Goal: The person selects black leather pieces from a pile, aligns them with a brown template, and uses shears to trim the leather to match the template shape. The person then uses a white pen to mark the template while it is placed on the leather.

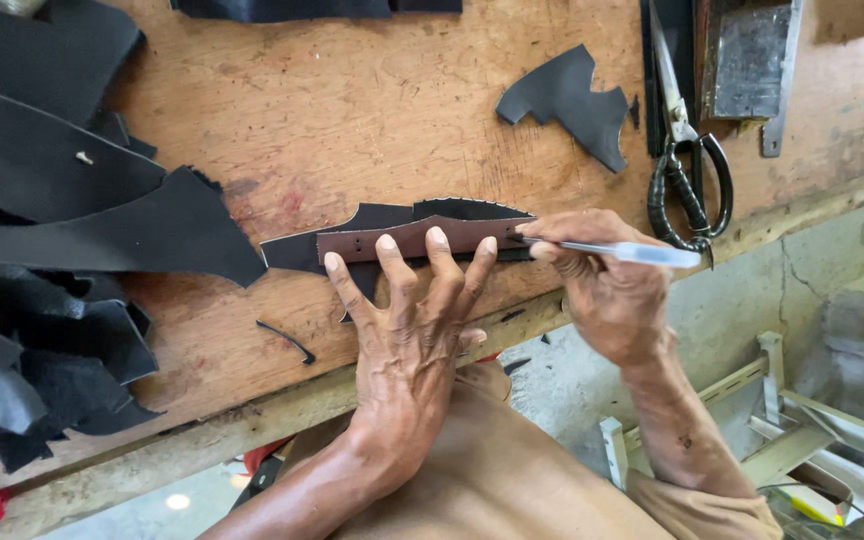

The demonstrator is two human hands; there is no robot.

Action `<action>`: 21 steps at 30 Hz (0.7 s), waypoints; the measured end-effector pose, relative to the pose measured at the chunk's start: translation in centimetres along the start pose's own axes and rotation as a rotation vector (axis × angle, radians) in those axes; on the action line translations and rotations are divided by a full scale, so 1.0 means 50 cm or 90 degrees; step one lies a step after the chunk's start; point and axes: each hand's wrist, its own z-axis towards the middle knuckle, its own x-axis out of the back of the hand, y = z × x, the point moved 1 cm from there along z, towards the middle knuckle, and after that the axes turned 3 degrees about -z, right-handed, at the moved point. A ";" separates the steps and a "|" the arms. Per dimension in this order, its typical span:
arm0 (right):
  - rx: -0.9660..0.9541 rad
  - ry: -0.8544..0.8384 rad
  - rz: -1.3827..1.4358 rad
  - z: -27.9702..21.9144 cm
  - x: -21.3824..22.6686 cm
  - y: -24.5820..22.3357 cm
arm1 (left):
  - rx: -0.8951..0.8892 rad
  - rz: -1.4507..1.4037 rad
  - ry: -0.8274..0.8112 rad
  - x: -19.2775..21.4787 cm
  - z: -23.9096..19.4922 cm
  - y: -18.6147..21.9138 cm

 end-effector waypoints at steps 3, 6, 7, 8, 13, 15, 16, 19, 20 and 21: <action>0.027 -0.010 0.032 0.004 -0.002 0.000 | -0.003 0.013 -0.007 0.002 -0.005 -0.002; -0.019 -0.022 0.048 0.008 -0.003 0.008 | -0.006 0.012 -0.004 0.004 0.000 -0.004; -0.031 -0.018 0.013 0.006 -0.004 0.010 | -0.003 0.001 0.003 0.004 0.000 -0.003; -0.042 -0.017 -0.019 0.002 -0.009 0.010 | 0.003 -0.009 0.007 0.003 -0.003 -0.003; 0.022 -0.006 -0.006 0.005 0.001 0.006 | -0.002 -0.007 -0.005 0.004 -0.002 -0.006; -0.030 0.007 0.050 0.006 0.012 0.011 | -0.001 -0.025 0.006 0.004 -0.003 -0.005; -0.060 0.021 0.128 0.008 0.016 0.016 | 0.000 -0.030 0.010 0.004 -0.004 -0.005; -0.107 0.043 0.195 0.011 0.023 0.020 | -0.001 -0.030 -0.002 0.005 -0.007 -0.005; -0.114 0.051 0.190 0.012 0.021 0.021 | -0.004 -0.026 -0.009 0.006 -0.007 -0.006; -0.102 0.050 0.167 0.013 0.020 0.022 | -0.002 -0.023 -0.002 0.007 -0.006 -0.007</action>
